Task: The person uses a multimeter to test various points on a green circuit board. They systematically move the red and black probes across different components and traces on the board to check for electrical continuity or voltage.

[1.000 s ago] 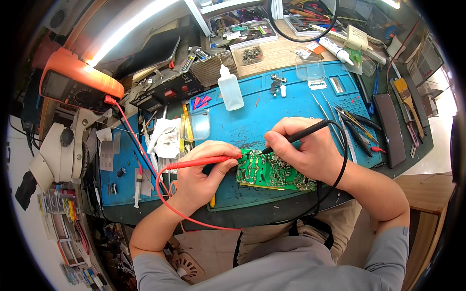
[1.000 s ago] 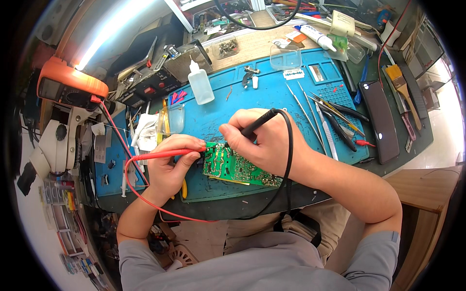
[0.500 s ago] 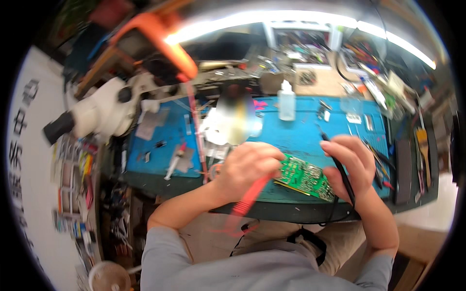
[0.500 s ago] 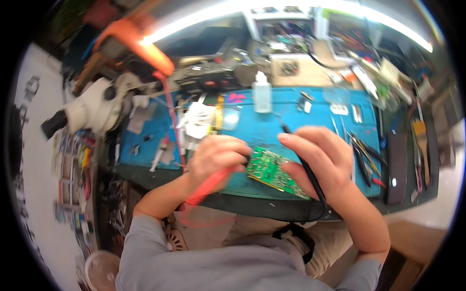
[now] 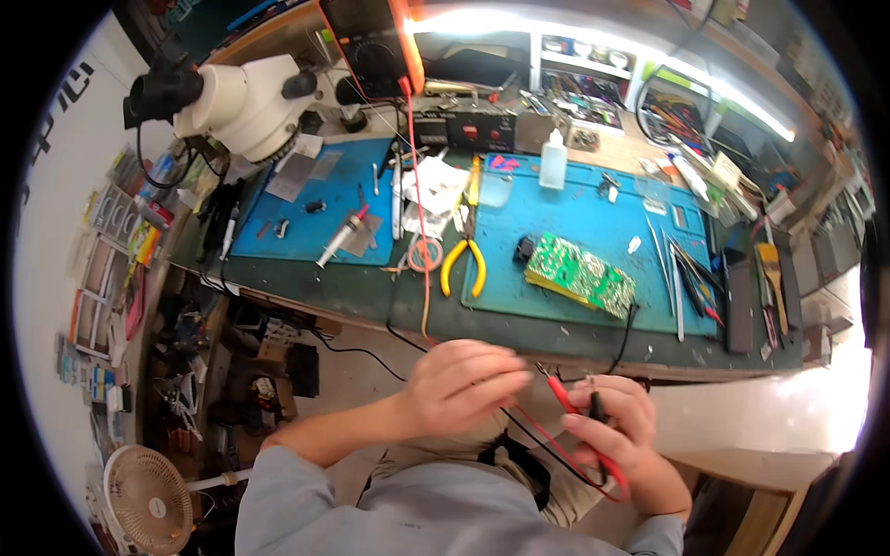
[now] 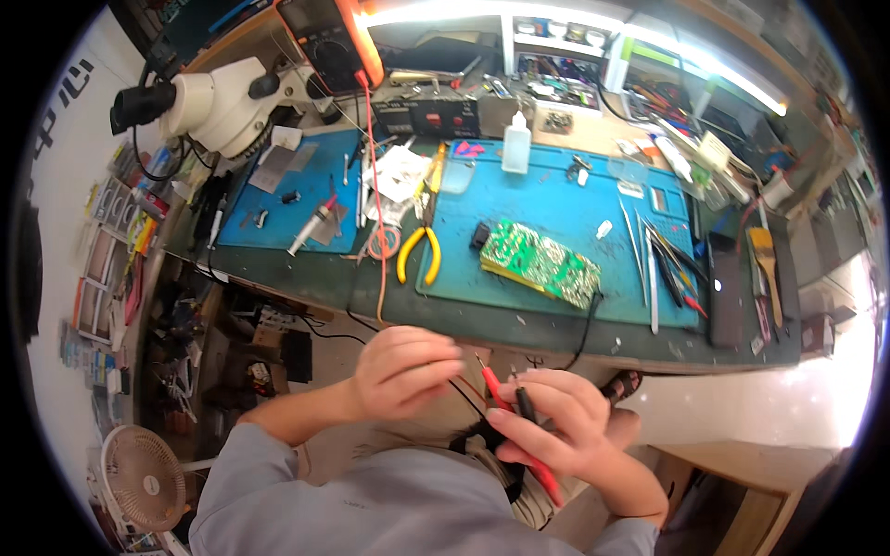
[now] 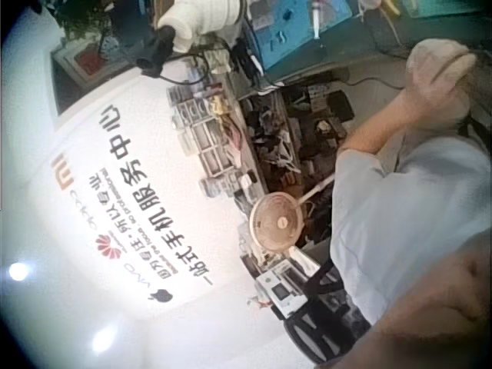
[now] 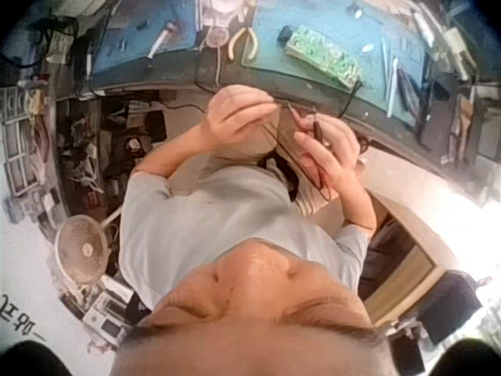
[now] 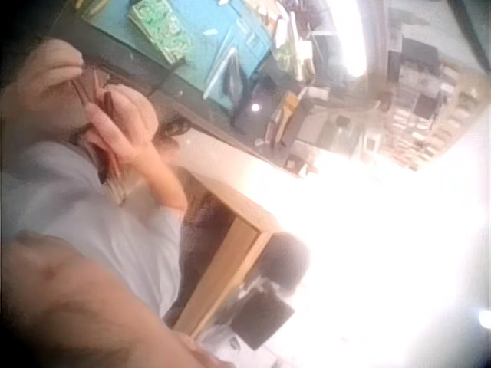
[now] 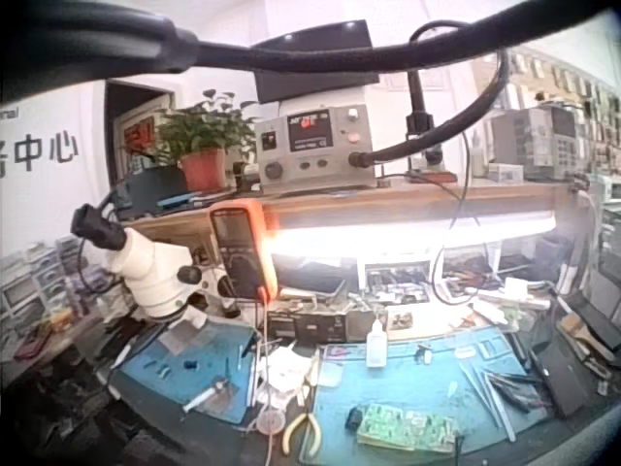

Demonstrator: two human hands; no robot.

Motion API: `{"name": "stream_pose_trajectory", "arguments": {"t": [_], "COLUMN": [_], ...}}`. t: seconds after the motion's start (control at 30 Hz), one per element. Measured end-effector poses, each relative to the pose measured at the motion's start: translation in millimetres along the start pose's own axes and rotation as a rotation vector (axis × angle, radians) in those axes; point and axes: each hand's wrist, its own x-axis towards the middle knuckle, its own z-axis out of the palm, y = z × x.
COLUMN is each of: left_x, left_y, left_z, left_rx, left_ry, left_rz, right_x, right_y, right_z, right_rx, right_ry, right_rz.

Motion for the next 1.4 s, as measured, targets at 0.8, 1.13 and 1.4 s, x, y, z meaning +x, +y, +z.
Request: {"name": "stream_pose_trajectory", "arguments": {"t": [0.8, 1.13, 1.4], "left_x": [-580, -528, -660], "left_y": [-101, -257, -104], "left_z": [-22, -67, -8], "left_rx": [-0.200, -0.277, -0.190], "left_ry": [0.112, 0.240, -0.112], "left_rz": [-2.275, -1.669, -1.628], "right_x": [-280, -296, -271], "right_y": [-32, 6, 4], "right_z": [167, 214, 211], "right_rx": [-0.349, -0.161, -0.183], "right_ry": [-0.775, -0.744, -0.682], "right_rz": [0.819, 1.209, 1.268]}}
